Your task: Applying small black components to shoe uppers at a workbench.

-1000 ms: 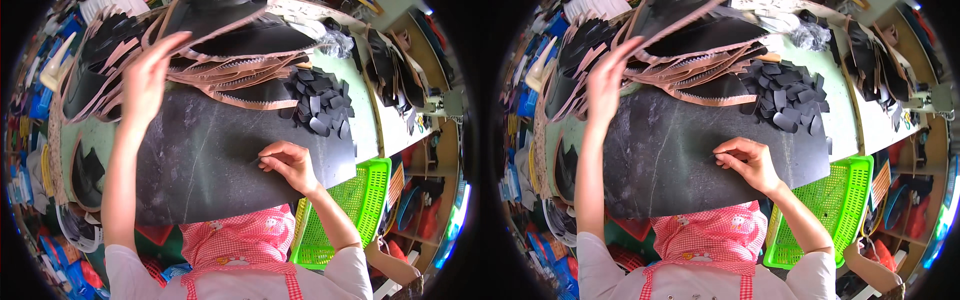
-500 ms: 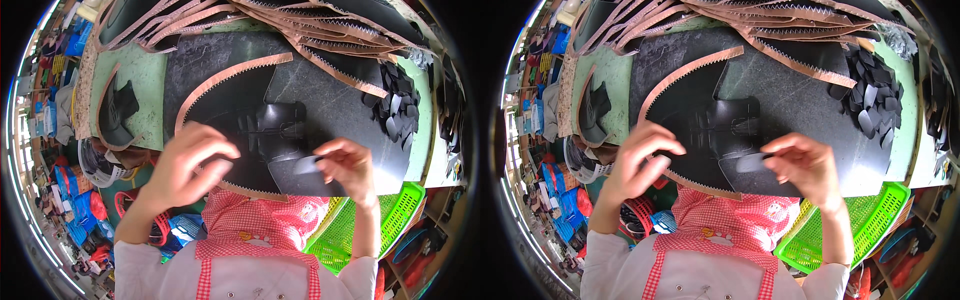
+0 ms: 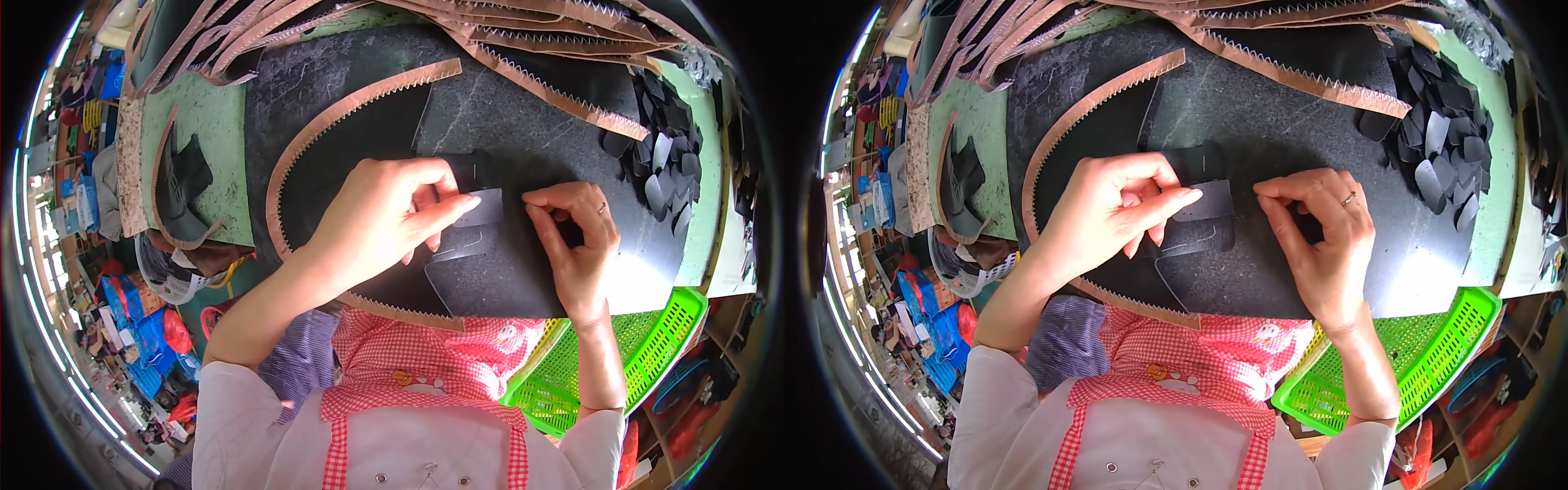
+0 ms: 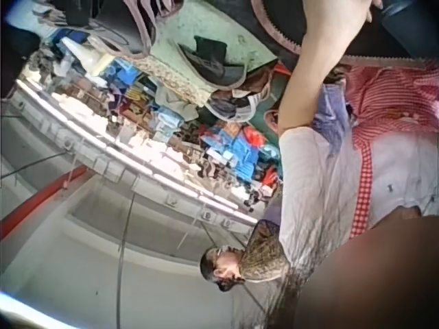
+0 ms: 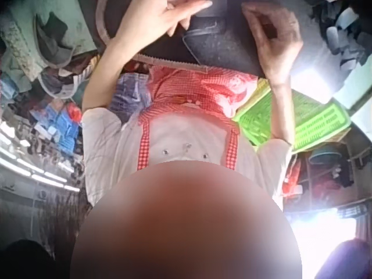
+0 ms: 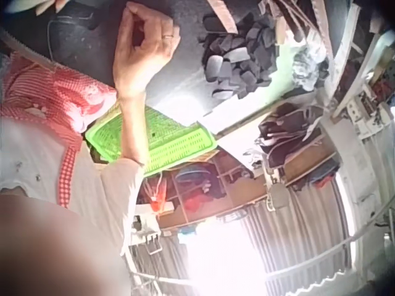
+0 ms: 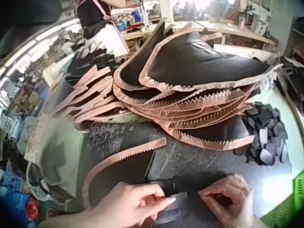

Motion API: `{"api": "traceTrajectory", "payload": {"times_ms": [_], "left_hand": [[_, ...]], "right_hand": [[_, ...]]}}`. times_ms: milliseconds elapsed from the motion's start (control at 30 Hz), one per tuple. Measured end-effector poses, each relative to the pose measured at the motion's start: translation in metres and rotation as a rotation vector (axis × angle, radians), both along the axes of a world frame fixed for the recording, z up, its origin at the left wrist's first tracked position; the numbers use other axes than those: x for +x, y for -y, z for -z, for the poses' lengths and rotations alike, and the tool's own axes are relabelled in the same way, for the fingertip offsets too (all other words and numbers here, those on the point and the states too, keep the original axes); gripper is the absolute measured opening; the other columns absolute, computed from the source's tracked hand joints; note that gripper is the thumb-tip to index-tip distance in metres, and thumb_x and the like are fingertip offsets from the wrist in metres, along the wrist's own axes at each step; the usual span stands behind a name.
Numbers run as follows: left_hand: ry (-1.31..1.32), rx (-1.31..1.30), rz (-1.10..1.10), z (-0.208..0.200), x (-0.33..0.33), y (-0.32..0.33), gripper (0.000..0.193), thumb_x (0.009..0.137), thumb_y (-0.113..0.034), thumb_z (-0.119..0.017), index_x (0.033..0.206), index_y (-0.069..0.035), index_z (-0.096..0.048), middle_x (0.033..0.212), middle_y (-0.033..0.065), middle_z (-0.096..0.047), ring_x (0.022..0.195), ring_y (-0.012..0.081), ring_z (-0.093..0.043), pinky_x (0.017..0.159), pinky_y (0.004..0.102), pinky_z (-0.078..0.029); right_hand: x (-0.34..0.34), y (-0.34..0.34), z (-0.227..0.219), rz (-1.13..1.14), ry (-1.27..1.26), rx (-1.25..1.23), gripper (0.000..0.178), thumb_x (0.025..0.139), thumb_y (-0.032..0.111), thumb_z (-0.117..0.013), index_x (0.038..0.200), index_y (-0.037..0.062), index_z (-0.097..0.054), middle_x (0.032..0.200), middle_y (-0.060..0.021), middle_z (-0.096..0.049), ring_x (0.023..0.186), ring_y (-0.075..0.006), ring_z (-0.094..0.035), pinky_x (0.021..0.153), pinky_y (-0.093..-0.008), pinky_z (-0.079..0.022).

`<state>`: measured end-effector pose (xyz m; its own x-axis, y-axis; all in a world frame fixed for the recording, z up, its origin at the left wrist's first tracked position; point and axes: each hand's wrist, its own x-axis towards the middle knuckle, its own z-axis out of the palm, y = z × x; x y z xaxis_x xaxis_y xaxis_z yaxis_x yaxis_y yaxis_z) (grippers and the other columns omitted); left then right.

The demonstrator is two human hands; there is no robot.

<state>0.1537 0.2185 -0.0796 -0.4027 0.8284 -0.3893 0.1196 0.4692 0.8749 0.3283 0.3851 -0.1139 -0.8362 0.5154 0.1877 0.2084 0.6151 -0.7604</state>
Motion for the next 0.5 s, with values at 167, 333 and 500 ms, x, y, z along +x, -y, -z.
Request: {"api": "traceTrajectory", "payload": {"times_ms": [167,333,500], "left_hand": [[0.022,-0.107,-0.025,0.004,-0.0016,-0.0026,0.02,0.098,-0.013,-0.07,0.082,-0.003,-0.065,0.057,0.0001,-0.062,0.043,0.0016,-0.052,0.039,0.0203,-0.035],[0.027,-0.11,-0.035,0.0065,-0.0027,0.0002,0.02,0.098,-0.013,-0.07,0.082,-0.003,-0.065,0.057,0.0,-0.061,0.042,0.0018,-0.052,0.038,0.0202,-0.034],[-0.001,-0.08,-0.013,0.0061,-0.0008,-0.0033,0.02,0.098,-0.014,-0.07,0.082,-0.003,-0.065,0.056,0.0002,-0.061,0.041,0.0019,-0.051,0.038,0.0204,-0.034]], "right_hand": [[-0.0012,0.0013,0.0032,-0.015,-0.011,0.08,0.016,0.077,0.001,-0.081,0.089,0.0104,-0.077,0.086,-0.0002,-0.07,0.08,-0.0169,-0.063,0.078,-0.0316,-0.046],[-0.0029,0.0018,0.0033,-0.013,-0.018,0.09,0.017,0.075,0.002,-0.082,0.089,0.0114,-0.077,0.085,0.0004,-0.07,0.081,-0.0168,-0.062,0.078,-0.0318,-0.045],[-0.004,0.0026,0.004,-0.031,-0.024,0.151,0.018,0.074,0.003,-0.083,0.089,0.0119,-0.077,0.085,0.0008,-0.069,0.082,-0.0173,-0.062,0.077,-0.0327,-0.044]]}}
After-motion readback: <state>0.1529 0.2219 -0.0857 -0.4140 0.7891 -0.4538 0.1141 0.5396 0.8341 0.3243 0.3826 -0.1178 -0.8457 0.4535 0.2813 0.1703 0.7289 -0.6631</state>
